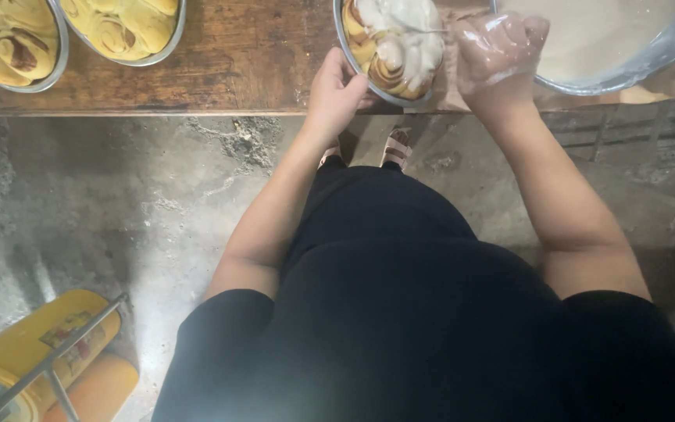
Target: The person adds a liquid topping and chopped nuts to several pans of rolled dough using a spoon and their hands.
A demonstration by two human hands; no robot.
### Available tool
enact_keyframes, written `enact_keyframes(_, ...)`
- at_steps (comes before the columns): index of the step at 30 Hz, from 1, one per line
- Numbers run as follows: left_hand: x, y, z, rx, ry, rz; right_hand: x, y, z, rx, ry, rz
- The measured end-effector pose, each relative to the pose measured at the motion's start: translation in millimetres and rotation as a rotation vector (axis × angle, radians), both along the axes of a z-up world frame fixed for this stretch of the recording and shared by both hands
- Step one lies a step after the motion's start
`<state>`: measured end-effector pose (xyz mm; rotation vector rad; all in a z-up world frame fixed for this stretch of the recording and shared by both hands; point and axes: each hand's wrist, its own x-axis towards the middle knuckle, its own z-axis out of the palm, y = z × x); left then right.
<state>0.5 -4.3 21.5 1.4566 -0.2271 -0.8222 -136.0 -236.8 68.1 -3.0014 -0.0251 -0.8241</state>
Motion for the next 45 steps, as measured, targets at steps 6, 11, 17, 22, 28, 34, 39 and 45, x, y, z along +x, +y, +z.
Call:
enact_keyframes(6,-1.1,-1.5,4.7,-0.012,0.062,-0.03,-13.2,22.1,5.1,0.077,0.056,0.01)
enact_keyframes(11,-6.4,-6.9,2.2,-0.082,0.01,-0.043,-4.9,18.1,19.3,0.102,0.004,-0.039)
enact_keyframes(17,2.0,-8.7,2.4,-0.119,0.09,-0.058,-14.0,44.8,47.8,-0.102,0.064,-0.006)
enact_keyframes(22,15.2,-4.2,-3.1,-0.091,0.13,-0.06,-31.6,39.7,59.5,-0.232,0.062,0.067)
enact_keyframes(28,10.7,0.4,-7.6,-0.042,0.126,-0.011,-36.2,44.3,34.5,0.062,0.275,-0.102)
enact_keyframes(34,21.4,16.4,-18.1,0.031,0.084,-0.069,-16.8,26.5,5.1,0.141,-0.063,-0.095)
enact_keyframes(39,25.1,22.0,-20.6,0.027,0.161,-0.013,-3.1,37.3,6.4,0.098,0.024,-0.018)
enact_keyframes(45,31.1,30.2,-28.2,0.036,0.26,0.07,-34.0,50.2,16.6,0.145,-0.006,0.047)
